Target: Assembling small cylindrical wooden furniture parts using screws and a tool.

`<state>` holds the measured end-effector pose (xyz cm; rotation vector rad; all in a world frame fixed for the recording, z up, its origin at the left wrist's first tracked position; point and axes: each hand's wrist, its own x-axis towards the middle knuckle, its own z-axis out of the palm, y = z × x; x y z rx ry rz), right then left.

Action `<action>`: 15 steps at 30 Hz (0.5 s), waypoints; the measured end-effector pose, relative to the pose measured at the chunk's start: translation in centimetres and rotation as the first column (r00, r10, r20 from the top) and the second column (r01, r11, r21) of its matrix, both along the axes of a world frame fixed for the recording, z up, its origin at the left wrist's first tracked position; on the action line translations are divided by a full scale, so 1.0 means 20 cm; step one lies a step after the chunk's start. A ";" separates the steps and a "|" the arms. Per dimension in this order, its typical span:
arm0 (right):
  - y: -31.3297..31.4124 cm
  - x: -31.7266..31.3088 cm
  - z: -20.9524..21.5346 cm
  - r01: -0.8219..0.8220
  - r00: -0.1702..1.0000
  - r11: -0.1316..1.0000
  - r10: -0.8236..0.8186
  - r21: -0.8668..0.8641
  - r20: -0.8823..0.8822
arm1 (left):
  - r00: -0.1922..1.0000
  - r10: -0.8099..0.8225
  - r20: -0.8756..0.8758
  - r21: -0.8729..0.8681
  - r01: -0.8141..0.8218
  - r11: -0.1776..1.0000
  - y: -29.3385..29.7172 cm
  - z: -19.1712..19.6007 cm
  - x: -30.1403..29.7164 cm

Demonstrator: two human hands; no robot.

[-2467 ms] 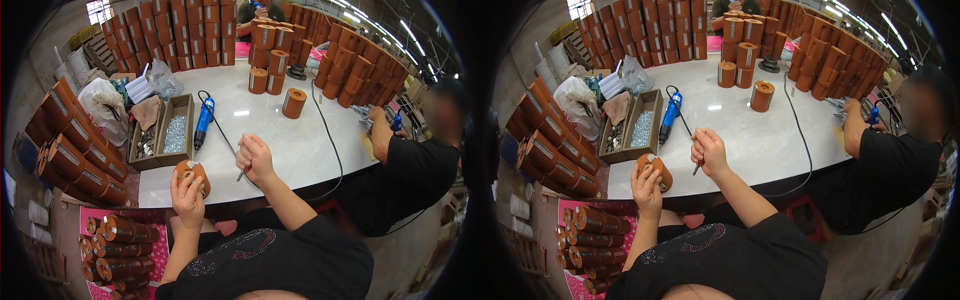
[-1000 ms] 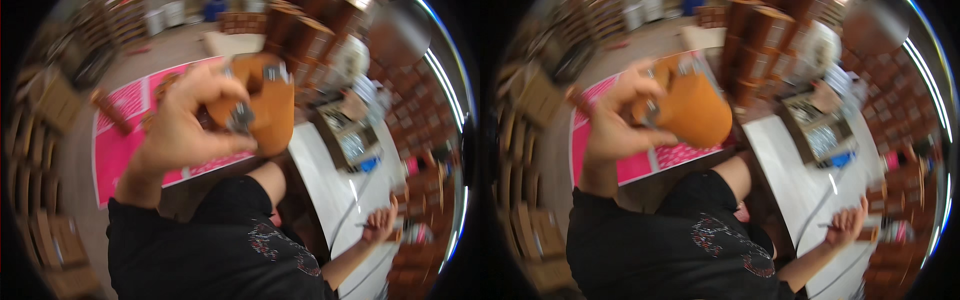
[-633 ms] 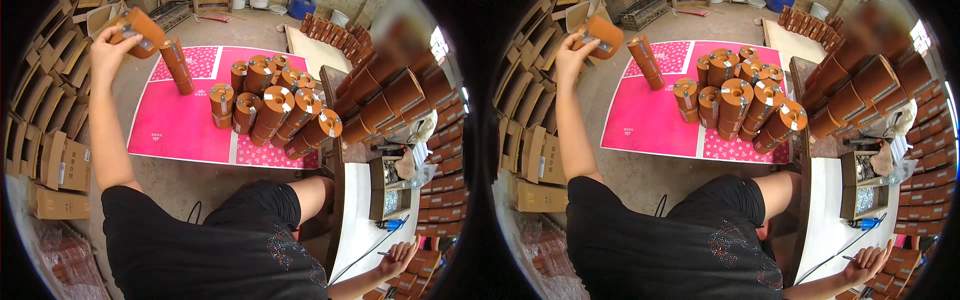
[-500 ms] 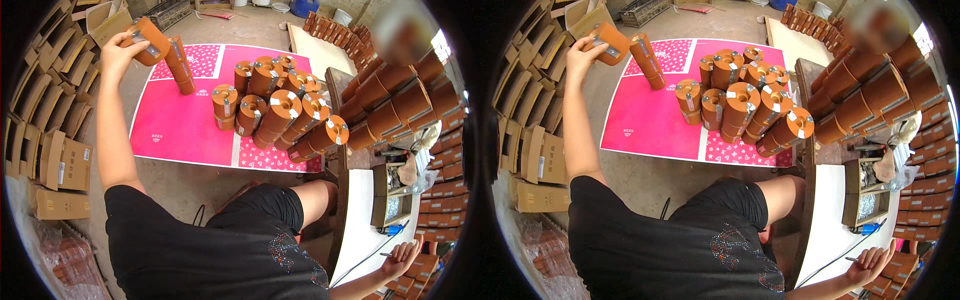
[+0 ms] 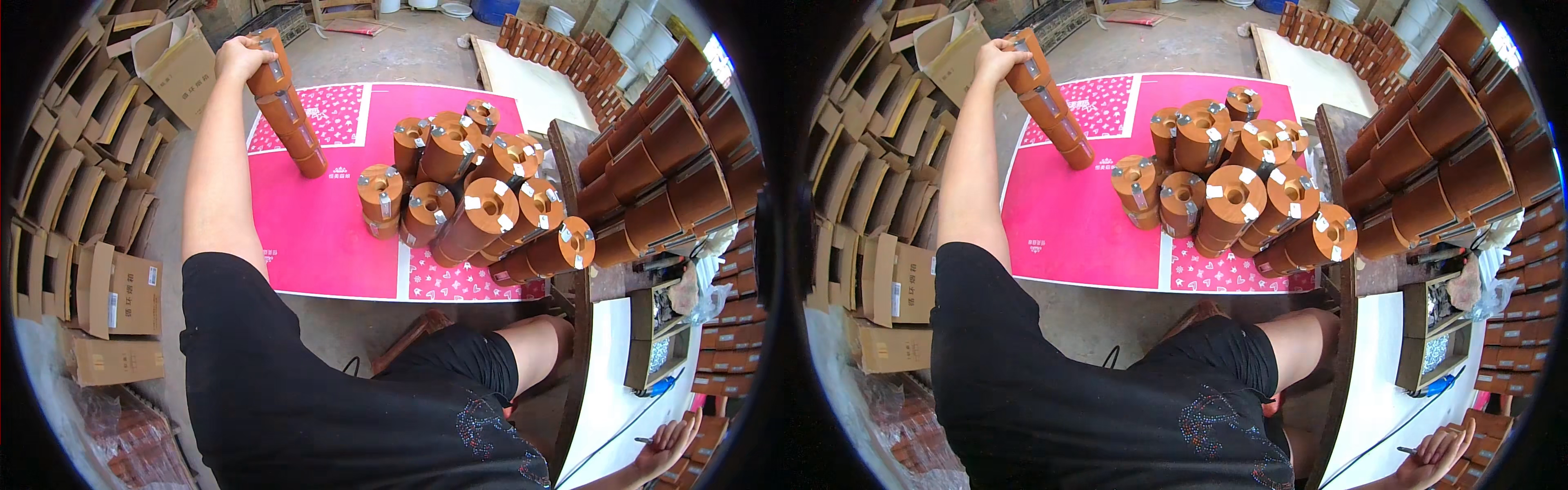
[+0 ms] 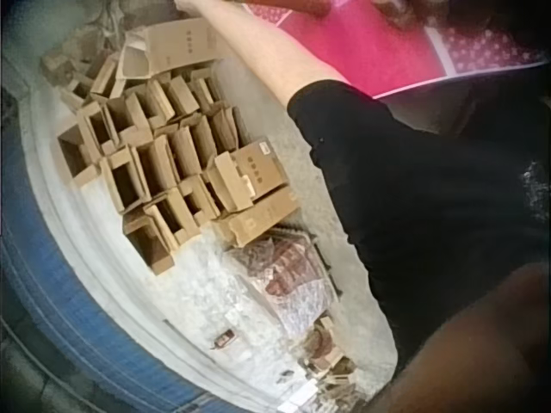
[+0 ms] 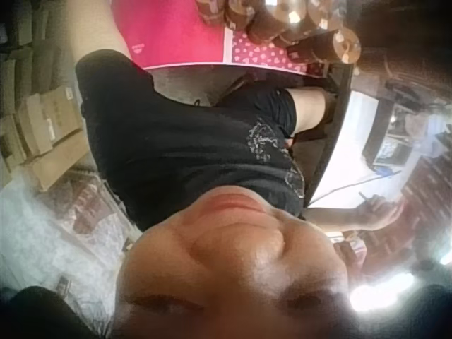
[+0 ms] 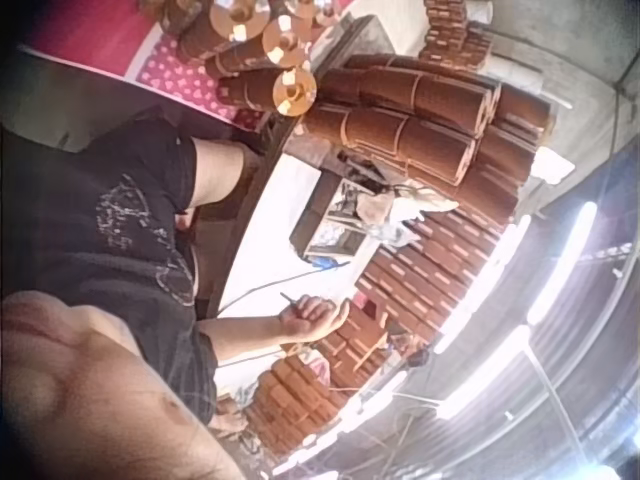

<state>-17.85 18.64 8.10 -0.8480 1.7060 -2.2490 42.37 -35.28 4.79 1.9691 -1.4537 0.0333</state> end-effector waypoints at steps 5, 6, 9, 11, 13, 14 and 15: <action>0.02 -0.03 0.00 0.055 0.998 0.998 -0.055 0.032 0.012 | 0.999 0.046 -0.026 0.046 -0.045 0.998 -0.01 0.01 -0.06; 0.01 -0.03 -0.01 0.053 0.998 0.998 -0.054 0.034 0.016 | 0.999 0.037 -0.034 0.068 -0.035 0.997 -0.03 0.00 -0.05; 0.01 -0.04 -0.02 0.061 0.998 0.996 -0.059 0.061 -0.034 | 0.998 0.031 -0.057 0.080 -0.026 0.996 -0.06 -0.04 0.00; 0.01 -0.05 -0.03 0.046 0.999 0.997 -0.045 0.063 -0.027 | 0.997 0.030 -0.071 0.072 -0.024 0.997 -0.08 -0.07 0.04; 0.03 -0.07 -0.03 0.035 0.999 0.997 -0.034 0.062 -0.020 | 0.997 0.062 -0.045 0.040 -0.060 0.997 -0.09 -0.08 0.05; 0.03 -0.08 -0.03 0.023 1.000 0.998 -0.022 0.059 -0.017 | 0.997 0.059 -0.042 0.041 -0.057 0.998 -0.08 -0.08 0.05; 0.03 -0.07 -0.03 0.009 1.000 0.998 -0.009 0.056 -0.011 | 0.997 0.060 -0.044 0.065 -0.057 0.996 -0.06 -0.07 0.04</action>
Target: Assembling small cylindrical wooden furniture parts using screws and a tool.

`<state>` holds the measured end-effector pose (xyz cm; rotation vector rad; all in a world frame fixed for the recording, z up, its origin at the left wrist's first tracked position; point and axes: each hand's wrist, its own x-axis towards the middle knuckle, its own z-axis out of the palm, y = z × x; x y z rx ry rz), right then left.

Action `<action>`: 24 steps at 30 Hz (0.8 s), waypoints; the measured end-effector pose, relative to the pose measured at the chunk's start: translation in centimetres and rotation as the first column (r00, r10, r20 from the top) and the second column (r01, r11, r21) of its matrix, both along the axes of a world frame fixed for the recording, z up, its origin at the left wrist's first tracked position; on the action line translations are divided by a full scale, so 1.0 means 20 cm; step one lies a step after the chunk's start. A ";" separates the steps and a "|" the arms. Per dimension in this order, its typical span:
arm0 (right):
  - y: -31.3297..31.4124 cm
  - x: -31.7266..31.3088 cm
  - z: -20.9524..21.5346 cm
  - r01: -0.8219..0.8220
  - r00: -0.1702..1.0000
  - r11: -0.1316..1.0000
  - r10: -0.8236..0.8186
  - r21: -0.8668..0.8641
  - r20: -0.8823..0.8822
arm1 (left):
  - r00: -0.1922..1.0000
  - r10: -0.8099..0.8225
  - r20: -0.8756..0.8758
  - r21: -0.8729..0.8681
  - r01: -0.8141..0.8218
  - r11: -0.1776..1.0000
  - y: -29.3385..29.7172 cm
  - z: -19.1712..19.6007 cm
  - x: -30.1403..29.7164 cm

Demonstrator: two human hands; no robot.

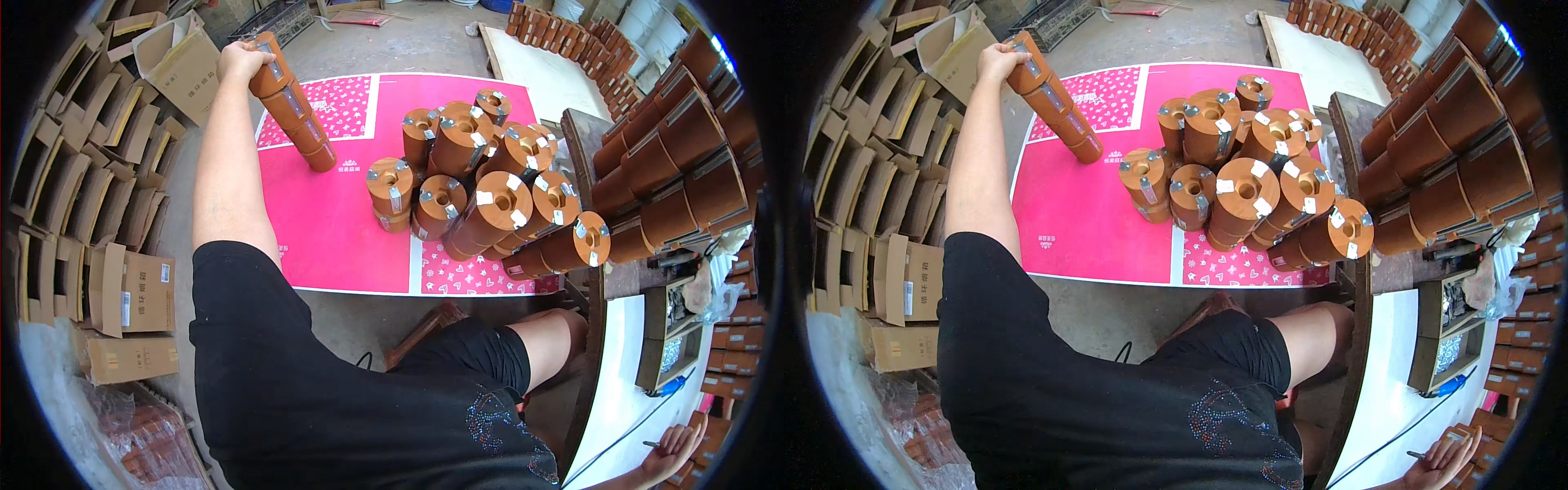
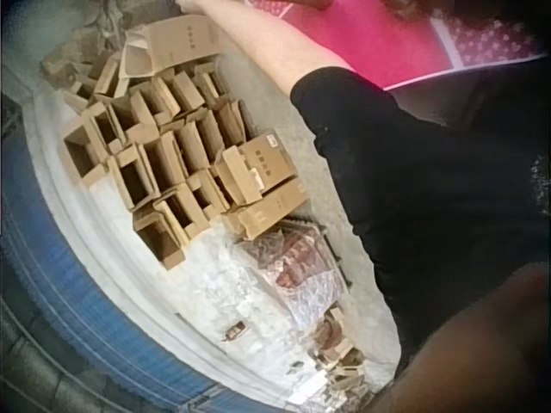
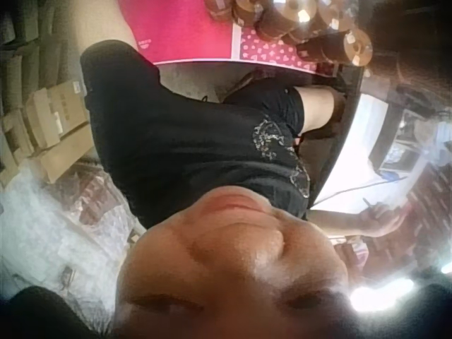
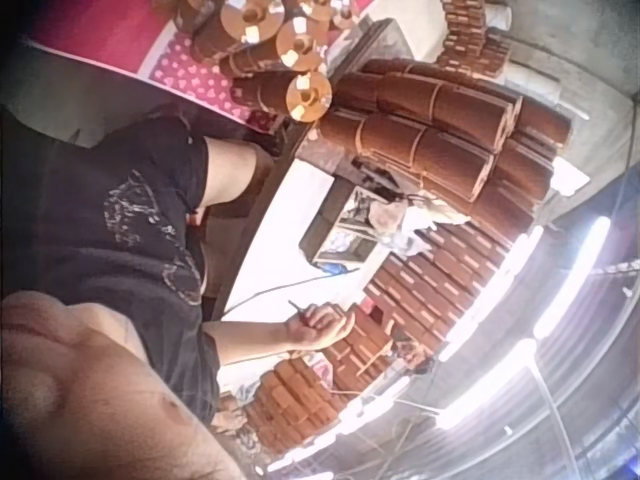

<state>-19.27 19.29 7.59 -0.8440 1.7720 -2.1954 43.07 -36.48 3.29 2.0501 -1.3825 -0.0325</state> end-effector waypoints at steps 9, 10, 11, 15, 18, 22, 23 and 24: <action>0.00 0.01 -0.01 0.115 0.993 0.993 -0.115 0.002 -0.026 | 0.999 0.027 -0.036 0.007 -0.027 1.000 -0.04 -0.05 0.04; 0.01 0.01 -0.01 0.117 0.993 0.993 -0.117 0.001 -0.025 | 0.998 0.046 -0.038 0.001 -0.046 0.999 -0.03 -0.04 0.03; 0.03 0.00 -0.01 0.093 0.995 0.996 -0.093 -0.006 -0.028 | 0.998 0.044 -0.038 0.000 -0.044 0.999 -0.05 -0.05 0.06; 0.03 0.00 0.00 0.107 0.994 0.994 -0.107 -0.017 -0.013 | 0.998 0.005 -0.068 -0.004 -0.005 1.000 -0.12 -0.10 0.13; 0.02 0.02 0.01 0.162 0.987 0.987 -0.162 -0.001 -0.022 | 0.998 -0.009 -0.063 0.007 0.010 1.000 -0.10 -0.08 0.08; 0.04 0.00 0.01 0.142 0.989 0.990 -0.142 0.002 -0.030 | 1.000 -0.012 -0.007 0.011 0.012 1.000 -0.08 -0.07 0.05; 0.04 0.00 0.01 0.157 0.987 0.987 -0.157 0.011 -0.037 | 1.000 -0.012 -0.005 0.011 0.012 1.000 -0.08 -0.07 0.05; 0.04 0.00 0.01 0.173 0.984 0.985 -0.172 0.020 -0.044 | 1.000 -0.011 -0.013 0.017 0.011 1.000 -0.08 -0.07 0.04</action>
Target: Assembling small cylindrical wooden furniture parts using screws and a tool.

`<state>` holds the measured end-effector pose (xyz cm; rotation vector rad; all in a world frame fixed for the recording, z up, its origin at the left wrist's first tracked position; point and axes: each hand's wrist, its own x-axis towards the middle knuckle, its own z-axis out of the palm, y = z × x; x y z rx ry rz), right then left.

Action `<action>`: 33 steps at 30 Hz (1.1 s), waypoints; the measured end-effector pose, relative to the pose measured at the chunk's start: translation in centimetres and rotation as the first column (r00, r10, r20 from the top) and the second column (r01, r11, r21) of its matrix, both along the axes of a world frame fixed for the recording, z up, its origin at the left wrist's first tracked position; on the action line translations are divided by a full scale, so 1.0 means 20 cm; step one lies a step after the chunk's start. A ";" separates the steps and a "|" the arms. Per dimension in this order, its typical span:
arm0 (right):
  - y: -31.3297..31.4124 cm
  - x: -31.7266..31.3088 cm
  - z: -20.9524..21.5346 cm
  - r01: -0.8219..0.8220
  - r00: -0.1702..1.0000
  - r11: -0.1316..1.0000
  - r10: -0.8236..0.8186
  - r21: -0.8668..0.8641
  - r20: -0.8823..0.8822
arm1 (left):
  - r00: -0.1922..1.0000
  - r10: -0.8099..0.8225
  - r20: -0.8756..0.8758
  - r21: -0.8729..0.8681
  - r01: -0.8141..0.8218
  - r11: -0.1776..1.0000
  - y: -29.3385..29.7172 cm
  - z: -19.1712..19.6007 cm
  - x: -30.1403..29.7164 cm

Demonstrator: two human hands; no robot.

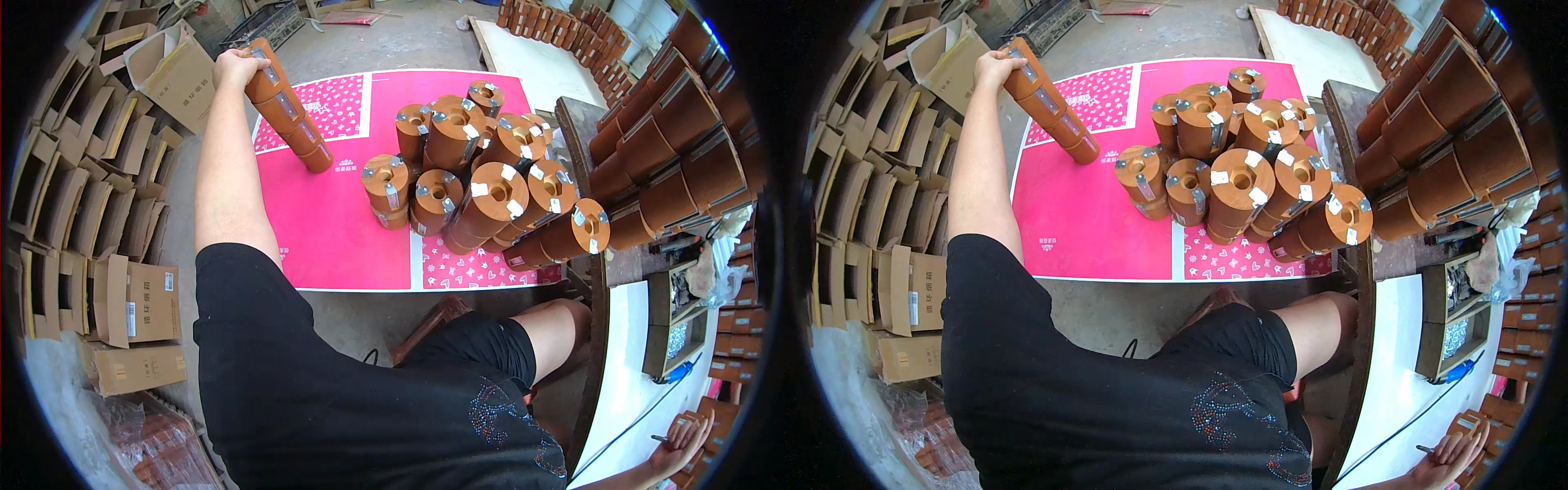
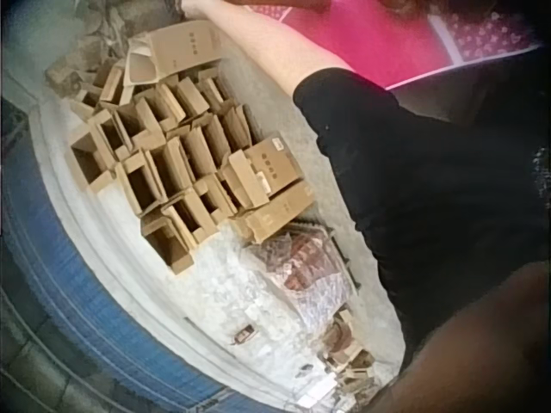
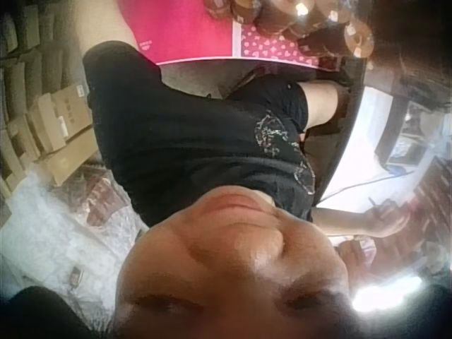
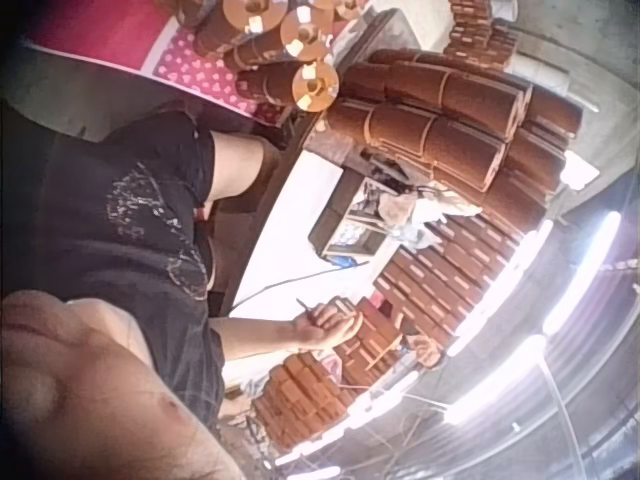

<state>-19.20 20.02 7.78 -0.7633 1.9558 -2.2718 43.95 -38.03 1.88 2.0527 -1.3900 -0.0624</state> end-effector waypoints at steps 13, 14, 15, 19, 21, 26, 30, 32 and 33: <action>0.01 0.00 0.00 -0.017 1.000 1.000 0.017 -0.021 0.022 | 0.997 -0.027 -0.073 0.003 0.027 1.000 -0.12 -0.06 0.10; 0.01 0.00 -0.01 -0.018 1.000 1.000 0.018 -0.017 0.015 | 0.997 -0.027 -0.072 0.004 0.027 1.000 -0.12 -0.06 0.11; 0.01 0.00 -0.01 -0.017 1.000 1.000 0.017 -0.011 0.006 | 0.997 -0.026 -0.066 0.002 0.026 1.000 -0.10 -0.05 0.09; 0.03 -0.02 -0.01 -0.002 1.000 1.000 0.002 -0.014 0.018 | 0.998 -0.011 -0.064 -0.028 0.009 1.000 -0.03 -0.02 0.02; 0.06 -0.04 -0.02 -0.034 0.999 0.999 0.034 -0.006 -0.004 | 0.998 -0.005 -0.055 -0.013 0.004 1.000 0.00 -0.01 0.00; 0.03 -0.02 -0.03 -0.033 0.999 0.999 0.033 0.007 -0.009 | 0.998 -0.010 -0.067 -0.030 0.008 1.000 0.07 0.02 -0.05; 0.00 0.02 -0.02 0.001 1.000 0.998 0.001 -0.067 0.028 | 0.999 -0.034 -0.025 -0.035 0.034 0.999 -0.06 -0.03 0.07; -0.01 0.04 0.00 0.041 0.999 0.997 -0.039 -0.066 0.029 | 0.994 -0.068 0.090 -0.006 0.069 0.998 -0.10 -0.02 0.03; 0.01 0.06 0.01 0.086 0.996 0.994 -0.084 -0.068 0.028 | 0.981 -0.128 0.145 -0.010 0.131 0.991 -0.10 0.00 -0.05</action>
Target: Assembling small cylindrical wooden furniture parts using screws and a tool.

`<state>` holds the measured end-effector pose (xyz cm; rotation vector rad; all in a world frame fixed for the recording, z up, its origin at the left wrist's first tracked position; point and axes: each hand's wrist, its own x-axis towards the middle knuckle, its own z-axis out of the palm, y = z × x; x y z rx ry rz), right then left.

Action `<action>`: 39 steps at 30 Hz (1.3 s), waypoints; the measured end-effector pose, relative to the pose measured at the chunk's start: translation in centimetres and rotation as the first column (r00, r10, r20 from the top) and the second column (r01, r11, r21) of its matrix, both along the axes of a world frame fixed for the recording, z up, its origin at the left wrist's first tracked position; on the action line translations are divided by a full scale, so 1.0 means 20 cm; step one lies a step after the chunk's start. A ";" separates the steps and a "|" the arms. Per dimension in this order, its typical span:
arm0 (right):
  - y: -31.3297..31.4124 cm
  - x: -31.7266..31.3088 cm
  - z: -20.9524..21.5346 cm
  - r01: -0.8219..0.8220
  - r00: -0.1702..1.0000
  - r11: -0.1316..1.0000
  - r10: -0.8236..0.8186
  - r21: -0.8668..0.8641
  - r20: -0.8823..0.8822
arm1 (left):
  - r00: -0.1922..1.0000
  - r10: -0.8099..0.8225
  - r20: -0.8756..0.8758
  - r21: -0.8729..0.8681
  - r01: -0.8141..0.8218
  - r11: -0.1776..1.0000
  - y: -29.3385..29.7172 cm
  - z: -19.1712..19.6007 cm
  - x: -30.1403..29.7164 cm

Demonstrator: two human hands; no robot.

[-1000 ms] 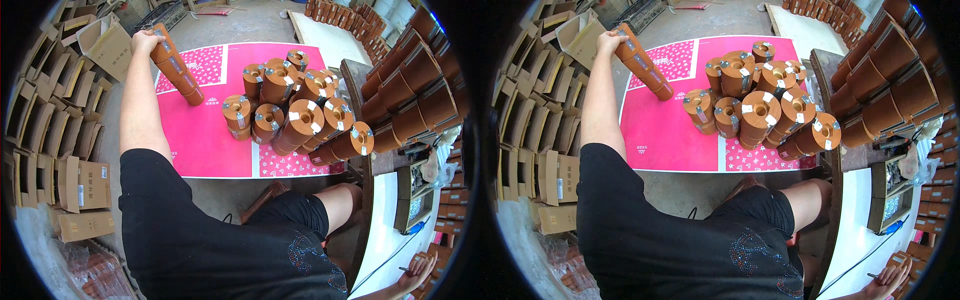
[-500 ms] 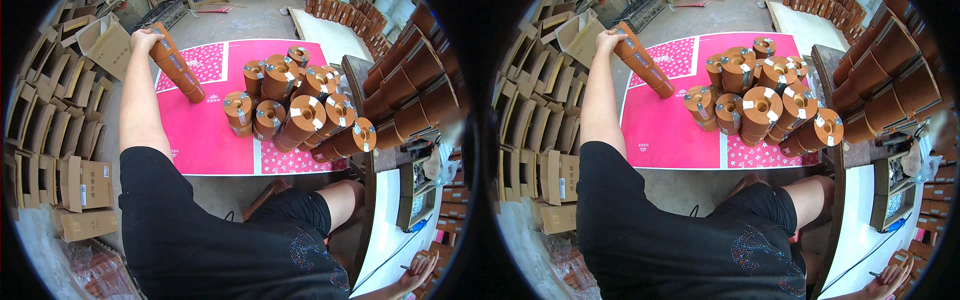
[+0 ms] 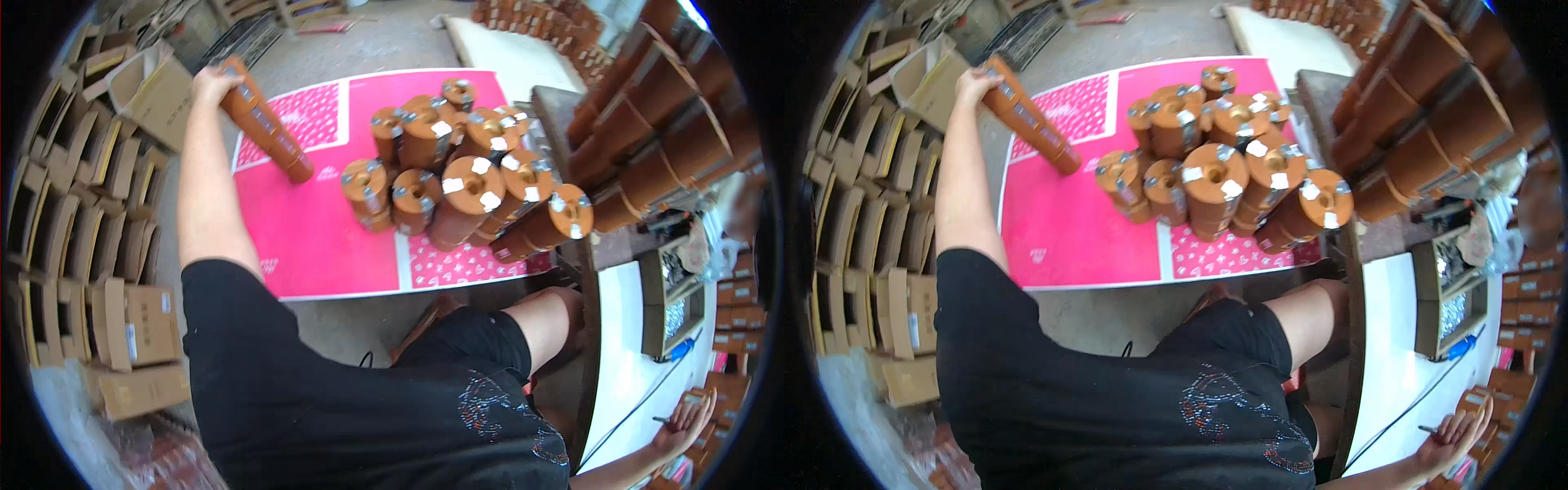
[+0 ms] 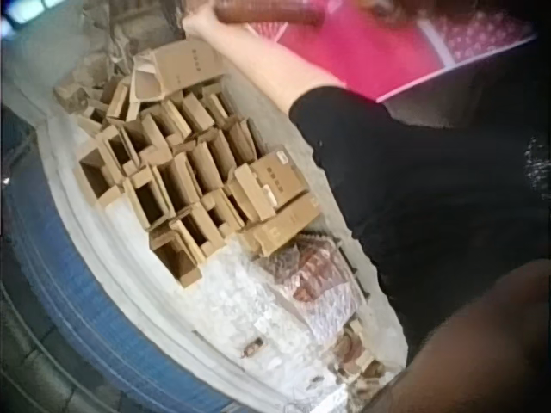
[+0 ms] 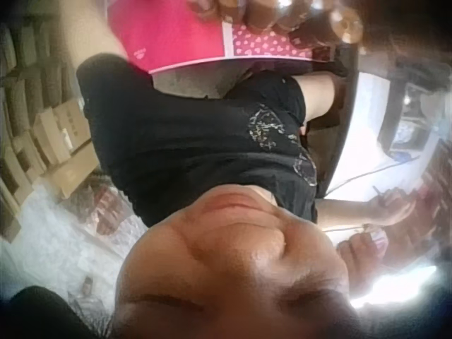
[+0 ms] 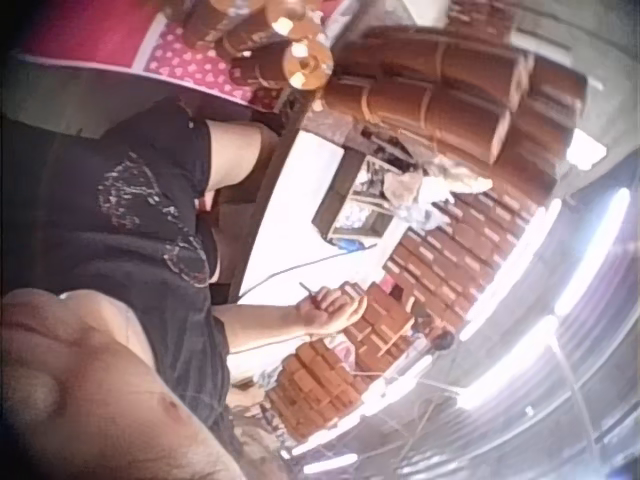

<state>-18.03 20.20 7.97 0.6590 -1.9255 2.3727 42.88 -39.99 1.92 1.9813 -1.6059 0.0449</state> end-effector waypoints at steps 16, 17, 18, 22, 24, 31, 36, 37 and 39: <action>-0.02 -0.03 -0.01 -0.033 0.996 0.988 0.045 -0.152 0.077 | 0.677 -0.736 -0.004 -0.536 0.619 0.573 0.24 1.01 -1.57; 0.01 -0.02 0.00 0.005 0.997 0.989 0.007 -0.145 0.076 | 0.672 -0.738 0.064 -0.560 0.636 0.531 0.29 1.07 -1.79; 0.01 -0.03 0.00 0.027 0.997 0.989 -0.016 -0.143 0.082 | 0.588 -0.807 0.048 -0.549 0.691 0.471 0.35 1.11 -1.97; 0.11 -0.07 0.00 0.099 0.993 0.983 -0.087 -0.157 0.078 | 0.437 -0.899 -0.011 -0.479 0.787 0.389 0.22 1.18 -2.53; 0.17 -0.08 0.01 0.161 0.986 0.971 -0.150 -0.176 0.075 | 0.371 -0.925 -0.087 -0.412 0.832 0.372 0.21 1.19 -2.75; 0.37 -0.09 0.01 0.380 0.924 0.909 -0.367 -0.170 0.105 | 0.316 -0.945 -0.084 -0.303 0.895 0.326 0.12 1.17 -3.13; 0.43 -0.11 -0.04 0.450 0.893 0.884 -0.443 -0.129 0.078 | 0.285 -0.945 -0.161 -0.262 0.911 0.319 0.09 1.11 -3.28; 0.44 -0.11 -0.04 0.452 0.892 0.883 -0.446 -0.126 0.079 | 0.327 -0.933 -0.147 -0.254 0.900 0.355 0.10 1.10 -3.29; 0.45 -0.10 -0.04 0.422 0.906 0.900 -0.418 -0.104 0.060 | 0.327 -0.931 -0.161 -0.291 0.886 0.361 0.10 1.09 -3.29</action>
